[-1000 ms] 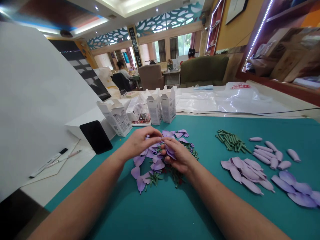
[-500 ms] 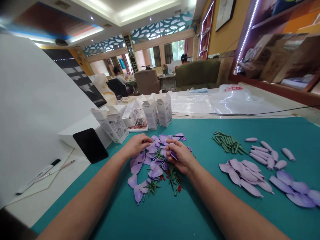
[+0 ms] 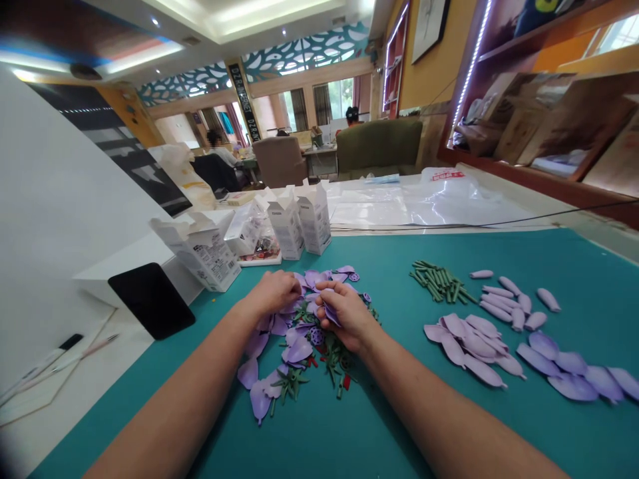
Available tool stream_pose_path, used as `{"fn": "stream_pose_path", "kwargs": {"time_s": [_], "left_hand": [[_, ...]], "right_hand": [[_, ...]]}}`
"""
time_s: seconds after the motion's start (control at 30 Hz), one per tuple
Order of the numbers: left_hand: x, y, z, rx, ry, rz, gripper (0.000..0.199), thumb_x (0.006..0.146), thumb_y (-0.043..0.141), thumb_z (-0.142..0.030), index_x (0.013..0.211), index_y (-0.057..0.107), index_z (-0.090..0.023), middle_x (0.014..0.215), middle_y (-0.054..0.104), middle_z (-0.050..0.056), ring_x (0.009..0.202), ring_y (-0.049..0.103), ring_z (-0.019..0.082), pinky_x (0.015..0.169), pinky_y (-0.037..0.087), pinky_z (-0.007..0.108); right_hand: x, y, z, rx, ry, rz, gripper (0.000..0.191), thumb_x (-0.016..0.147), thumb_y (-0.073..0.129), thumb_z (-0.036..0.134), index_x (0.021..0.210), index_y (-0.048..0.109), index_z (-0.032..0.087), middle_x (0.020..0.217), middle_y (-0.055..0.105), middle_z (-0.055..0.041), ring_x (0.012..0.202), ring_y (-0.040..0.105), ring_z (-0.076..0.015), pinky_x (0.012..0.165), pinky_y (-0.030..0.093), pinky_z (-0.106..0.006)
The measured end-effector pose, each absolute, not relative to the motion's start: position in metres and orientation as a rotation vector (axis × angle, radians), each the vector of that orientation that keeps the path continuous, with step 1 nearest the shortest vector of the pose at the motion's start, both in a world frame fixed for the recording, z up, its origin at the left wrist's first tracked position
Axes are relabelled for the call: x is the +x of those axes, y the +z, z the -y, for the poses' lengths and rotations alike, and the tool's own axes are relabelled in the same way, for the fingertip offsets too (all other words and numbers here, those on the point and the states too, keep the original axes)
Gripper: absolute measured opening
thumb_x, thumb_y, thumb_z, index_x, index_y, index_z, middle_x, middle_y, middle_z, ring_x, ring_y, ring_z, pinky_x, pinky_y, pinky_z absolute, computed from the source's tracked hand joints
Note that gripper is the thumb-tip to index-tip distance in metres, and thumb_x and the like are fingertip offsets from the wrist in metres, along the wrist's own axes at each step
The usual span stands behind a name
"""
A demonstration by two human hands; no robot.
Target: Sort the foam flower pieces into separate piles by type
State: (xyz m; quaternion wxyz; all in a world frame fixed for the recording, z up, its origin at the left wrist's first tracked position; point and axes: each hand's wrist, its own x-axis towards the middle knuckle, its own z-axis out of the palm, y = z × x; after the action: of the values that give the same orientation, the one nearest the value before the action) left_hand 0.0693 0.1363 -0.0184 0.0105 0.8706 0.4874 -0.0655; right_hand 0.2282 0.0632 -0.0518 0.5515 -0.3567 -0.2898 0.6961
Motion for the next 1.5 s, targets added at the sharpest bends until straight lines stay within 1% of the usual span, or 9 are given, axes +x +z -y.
{"fn": "stream_pose_path", "kwargs": {"time_s": [0.23, 0.4, 0.6, 0.73, 0.87, 0.97, 1.1, 1.23, 1.5], "left_hand": [[0.059, -0.018, -0.139, 2.591, 0.068, -1.553, 0.020, 0.089, 0.055, -0.032, 0.097, 0.063, -0.015, 0.101, 0.065, 0.006, 0.093, 0.061, 0.019, 0.084, 0.048, 0.040], [0.052, -0.016, -0.140, 2.425, 0.338, -1.527, 0.018, 0.081, 0.052, -0.021, 0.085, 0.069, -0.017, 0.084, 0.070, 0.004, 0.079, 0.062, 0.017, 0.071, 0.045, 0.028], [0.054, 0.002, -0.122, 2.241, 0.497, -1.376, 0.027, 0.075, 0.050, -0.038, 0.073, 0.066, -0.016, 0.065, 0.063, -0.001, 0.062, 0.055, 0.015, 0.055, 0.040, 0.023], [0.064, 0.017, -0.106, 2.208, 0.520, -1.262, 0.028, 0.075, 0.049, -0.042, 0.068, 0.061, -0.017, 0.062, 0.056, -0.002, 0.059, 0.050, 0.013, 0.052, 0.037, 0.022], [0.075, 0.019, -0.095, 2.253, 0.495, -1.235, 0.025, 0.074, 0.052, -0.039, 0.062, 0.056, -0.018, 0.059, 0.052, -0.003, 0.058, 0.046, 0.012, 0.051, 0.033, 0.022], [0.081, 0.016, -0.091, 2.302, 0.456, -1.249, 0.026, 0.076, 0.050, -0.038, 0.059, 0.056, -0.019, 0.055, 0.052, -0.003, 0.055, 0.046, 0.013, 0.051, 0.030, 0.023], [0.077, 0.018, -0.095, 2.354, 0.434, -1.270, 0.032, 0.081, 0.043, -0.039, 0.065, 0.061, -0.019, 0.062, 0.059, -0.002, 0.062, 0.052, 0.014, 0.055, 0.033, 0.024], [0.056, 0.021, -0.107, 2.393, 0.419, -1.373, 0.036, 0.084, 0.040, -0.043, 0.074, 0.064, -0.018, 0.069, 0.063, 0.000, 0.067, 0.054, 0.016, 0.058, 0.036, 0.025], [0.035, -0.010, -0.123, 2.478, 0.134, -1.468, 0.021, 0.073, 0.055, -0.024, 0.088, 0.069, -0.023, 0.087, 0.068, 0.003, 0.079, 0.060, 0.019, 0.068, 0.039, 0.026]], "right_hand": [[0.226, -0.052, -0.062, -0.881, 1.634, 0.697, 0.028, 0.062, 0.069, 0.018, 0.087, 0.056, 0.018, 0.060, 0.057, 0.0040, 0.047, 0.052, -0.0078, 0.037, 0.036, -0.015], [0.223, -0.049, -0.059, -0.929, 1.643, 0.701, 0.031, 0.061, 0.069, 0.015, 0.088, 0.054, 0.019, 0.061, 0.058, 0.0041, 0.050, 0.054, -0.0082, 0.039, 0.041, -0.015], [0.220, -0.045, -0.055, -0.937, 1.711, 0.708, 0.024, 0.068, 0.067, 0.017, 0.088, 0.054, 0.019, 0.067, 0.061, 0.0016, 0.054, 0.058, -0.0096, 0.041, 0.044, -0.016], [0.217, -0.044, -0.053, -0.927, 1.758, 0.676, 0.015, 0.082, 0.060, 0.032, 0.087, 0.055, 0.019, 0.069, 0.061, 0.0006, 0.055, 0.059, -0.0099, 0.041, 0.045, -0.017], [0.216, -0.045, -0.053, -0.927, 1.798, 0.646, 0.035, 0.089, 0.046, 0.053, 0.089, 0.057, 0.020, 0.067, 0.062, -0.0012, 0.058, 0.061, -0.0124, 0.041, 0.048, -0.019], [0.216, -0.047, -0.053, -0.879, 1.828, 0.692, 0.038, 0.085, 0.051, 0.057, 0.093, 0.059, 0.020, 0.068, 0.063, -0.0011, 0.061, 0.062, -0.0123, 0.042, 0.047, -0.017], [0.219, -0.049, -0.053, -0.828, 1.809, 0.715, 0.027, 0.075, 0.069, 0.040, 0.091, 0.059, 0.021, 0.073, 0.063, 0.0012, 0.058, 0.059, -0.0091, 0.039, 0.041, -0.013], [0.222, -0.048, -0.055, -0.831, 1.768, 0.705, 0.027, 0.067, 0.073, 0.022, 0.090, 0.058, 0.020, 0.066, 0.059, 0.0032, 0.054, 0.055, -0.0072, 0.037, 0.037, -0.011], [0.225, -0.049, -0.058, -0.834, 1.707, 0.686, 0.029, 0.064, 0.072, 0.018, 0.089, 0.057, 0.017, 0.062, 0.057, 0.0031, 0.052, 0.053, -0.0069, 0.036, 0.033, -0.011]]}}
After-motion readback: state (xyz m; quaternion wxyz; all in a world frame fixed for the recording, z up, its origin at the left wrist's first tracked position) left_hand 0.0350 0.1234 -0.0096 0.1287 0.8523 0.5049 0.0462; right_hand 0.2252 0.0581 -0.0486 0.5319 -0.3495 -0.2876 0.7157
